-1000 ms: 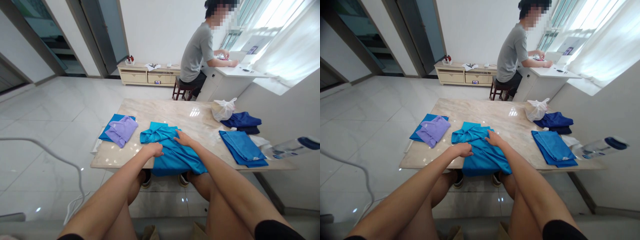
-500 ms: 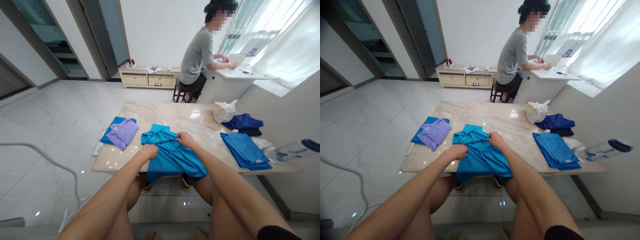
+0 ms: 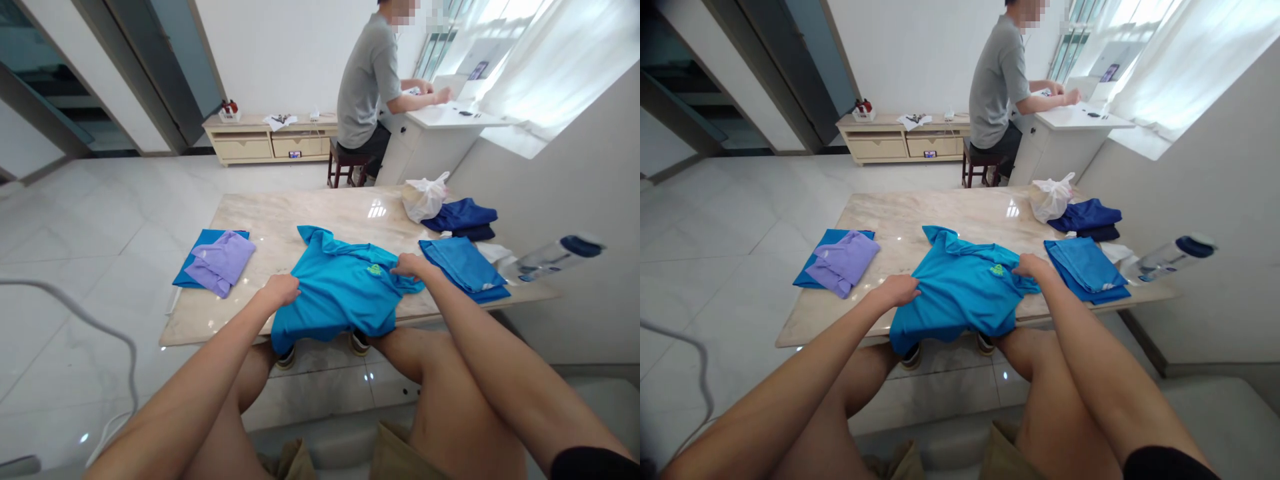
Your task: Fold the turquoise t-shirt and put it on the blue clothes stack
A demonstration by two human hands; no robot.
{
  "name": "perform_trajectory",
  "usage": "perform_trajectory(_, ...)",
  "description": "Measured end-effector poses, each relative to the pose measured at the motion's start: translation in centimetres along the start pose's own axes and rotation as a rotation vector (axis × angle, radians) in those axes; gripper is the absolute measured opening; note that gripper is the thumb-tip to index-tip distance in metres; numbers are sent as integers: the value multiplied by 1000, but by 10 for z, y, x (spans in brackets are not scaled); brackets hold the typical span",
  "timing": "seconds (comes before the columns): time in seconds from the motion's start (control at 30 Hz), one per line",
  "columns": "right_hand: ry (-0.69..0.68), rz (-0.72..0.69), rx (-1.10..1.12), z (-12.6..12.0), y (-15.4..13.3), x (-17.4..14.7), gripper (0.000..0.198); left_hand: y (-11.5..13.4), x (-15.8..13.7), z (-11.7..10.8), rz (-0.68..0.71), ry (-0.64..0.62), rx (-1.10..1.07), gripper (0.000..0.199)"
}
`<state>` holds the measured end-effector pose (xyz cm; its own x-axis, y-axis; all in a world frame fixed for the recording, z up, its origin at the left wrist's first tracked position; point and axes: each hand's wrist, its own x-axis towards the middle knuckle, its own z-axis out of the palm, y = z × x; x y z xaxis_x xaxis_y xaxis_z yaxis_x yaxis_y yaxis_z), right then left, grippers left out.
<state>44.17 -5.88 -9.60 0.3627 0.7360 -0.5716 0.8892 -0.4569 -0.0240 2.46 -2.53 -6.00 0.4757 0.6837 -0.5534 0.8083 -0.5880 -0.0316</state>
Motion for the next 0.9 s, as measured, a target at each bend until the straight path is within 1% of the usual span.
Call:
perform_trajectory(0.07,79,-155,-34,12,4,2,35,2,3,0,-10,16,-2,40)
perform_trajectory(0.13,172,-257,-56,20,4,3,42,2,6,-1,-24,6,-9,41)
perform_trajectory(0.17,207,-278,-59,22,3,4,47,1,7,-2,-28,-8,-12,42)
perform_trajectory(0.23,273,-301,-59,25,0,6,56,-3,10,-3,-9,-78,-30,42)
perform_trajectory(0.3,313,-333,-50,26,-4,8,63,-10,11,-3,52,-156,-74,43)
perform_trajectory(0.33,318,-354,-37,27,-8,9,67,-14,11,-3,78,-165,-92,43)
perform_trajectory(0.37,315,-374,-22,28,-12,10,71,-18,11,-2,90,-152,-104,44)
perform_trajectory(0.43,295,-405,0,30,-21,12,79,-24,12,-2,69,-68,-107,49)
perform_trajectory(0.47,280,-419,1,31,-26,12,81,-26,13,-3,51,-23,-107,51)
perform_trajectory(0.53,250,-447,-13,34,-36,12,79,-23,16,-7,55,25,-118,54)
perform_trajectory(0.6,215,-469,-33,37,-44,12,73,-11,22,-12,98,50,-127,55)
perform_trajectory(0.7,143,-467,-35,46,-55,8,67,22,33,-14,115,88,-123,53)
perform_trajectory(0.83,110,-444,-50,55,-69,2,72,76,42,-4,70,117,-136,60)
perform_trajectory(0.87,107,-448,-58,55,-71,2,72,87,43,0,70,129,-148,59)
perform_trajectory(0.9,100,-458,-63,54,-73,1,69,97,42,3,81,145,-162,54)
